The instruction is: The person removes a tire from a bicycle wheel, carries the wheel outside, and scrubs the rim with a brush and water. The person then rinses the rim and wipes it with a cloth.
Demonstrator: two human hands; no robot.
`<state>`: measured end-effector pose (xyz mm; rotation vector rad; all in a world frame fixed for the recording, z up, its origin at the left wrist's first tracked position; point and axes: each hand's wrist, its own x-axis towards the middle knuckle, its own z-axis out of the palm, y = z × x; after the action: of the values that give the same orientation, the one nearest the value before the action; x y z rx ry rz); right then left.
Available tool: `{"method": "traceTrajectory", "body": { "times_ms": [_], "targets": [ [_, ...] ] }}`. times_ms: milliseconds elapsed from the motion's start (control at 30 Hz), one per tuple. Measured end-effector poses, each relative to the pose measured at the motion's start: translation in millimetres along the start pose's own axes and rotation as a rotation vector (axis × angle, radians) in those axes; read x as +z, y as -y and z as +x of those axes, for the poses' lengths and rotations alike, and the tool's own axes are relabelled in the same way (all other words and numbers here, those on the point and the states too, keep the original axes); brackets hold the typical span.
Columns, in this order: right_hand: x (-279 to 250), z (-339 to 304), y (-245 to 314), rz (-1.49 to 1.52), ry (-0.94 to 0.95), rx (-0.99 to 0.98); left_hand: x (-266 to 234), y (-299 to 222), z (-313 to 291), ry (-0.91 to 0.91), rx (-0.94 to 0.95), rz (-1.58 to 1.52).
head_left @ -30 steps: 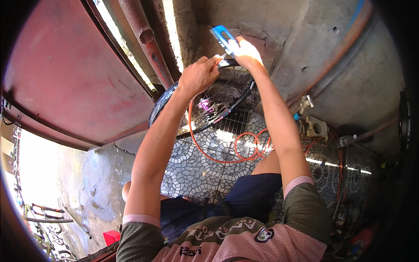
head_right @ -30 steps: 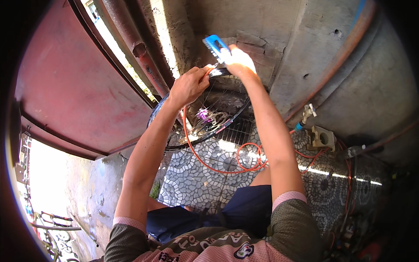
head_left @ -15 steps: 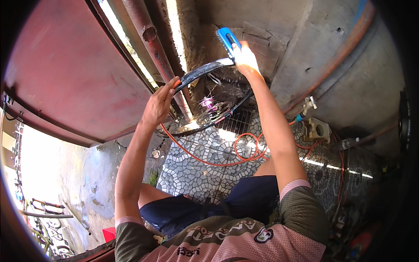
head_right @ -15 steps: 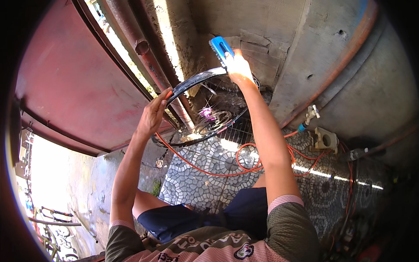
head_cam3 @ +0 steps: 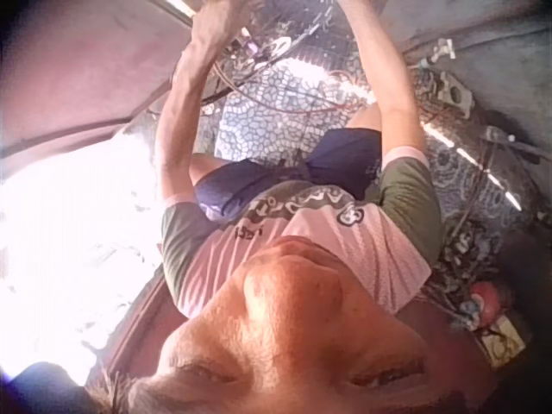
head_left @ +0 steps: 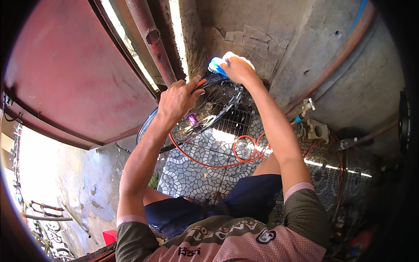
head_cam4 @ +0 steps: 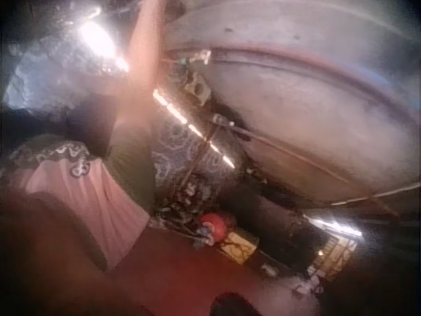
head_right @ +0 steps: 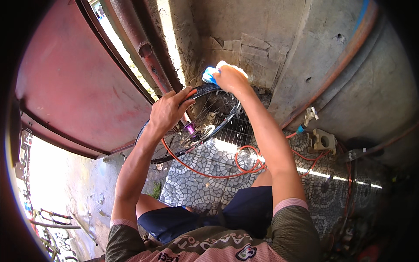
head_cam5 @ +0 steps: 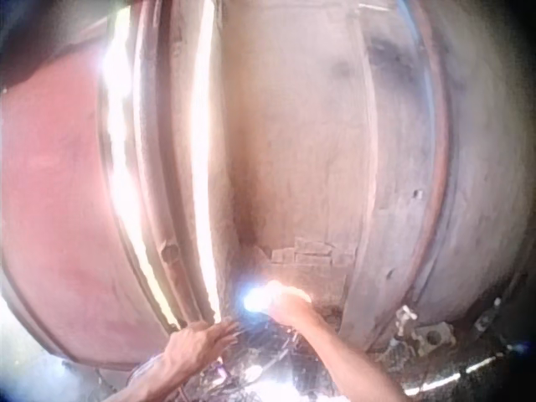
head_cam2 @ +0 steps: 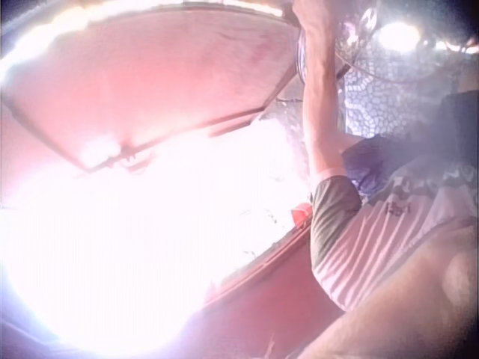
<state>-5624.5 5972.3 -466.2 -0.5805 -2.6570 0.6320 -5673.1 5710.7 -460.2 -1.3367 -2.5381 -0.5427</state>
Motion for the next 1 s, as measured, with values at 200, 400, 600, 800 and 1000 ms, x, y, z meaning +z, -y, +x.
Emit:
{"method": "traceTrajectory", "body": {
  "times_ms": [200,400,600,800,1000],
  "targets": [
    [23.3,-0.8,61.1,0.265,-0.019,-0.125,3.1,7.0,7.0,0.07,-0.008,0.044],
    [29.9,22.6,-56.7,0.086,0.05,0.101,-3.1,18.5,6.7,-0.006,-0.003,-0.079],
    [43.8,12.7,-18.2,0.039,-0.148,-0.347,-9.9,19.4,18.7,0.071,-0.028,-0.101],
    [35.8,-5.6,7.3,0.073,-0.053,-0.015,-6.0,25.7,23.0,0.063,-0.079,-0.026],
    [9.3,11.3,-22.9,-0.014,0.15,0.34,5.5,22.3,29.8,0.03,-0.075,-0.104]
  ]
}}
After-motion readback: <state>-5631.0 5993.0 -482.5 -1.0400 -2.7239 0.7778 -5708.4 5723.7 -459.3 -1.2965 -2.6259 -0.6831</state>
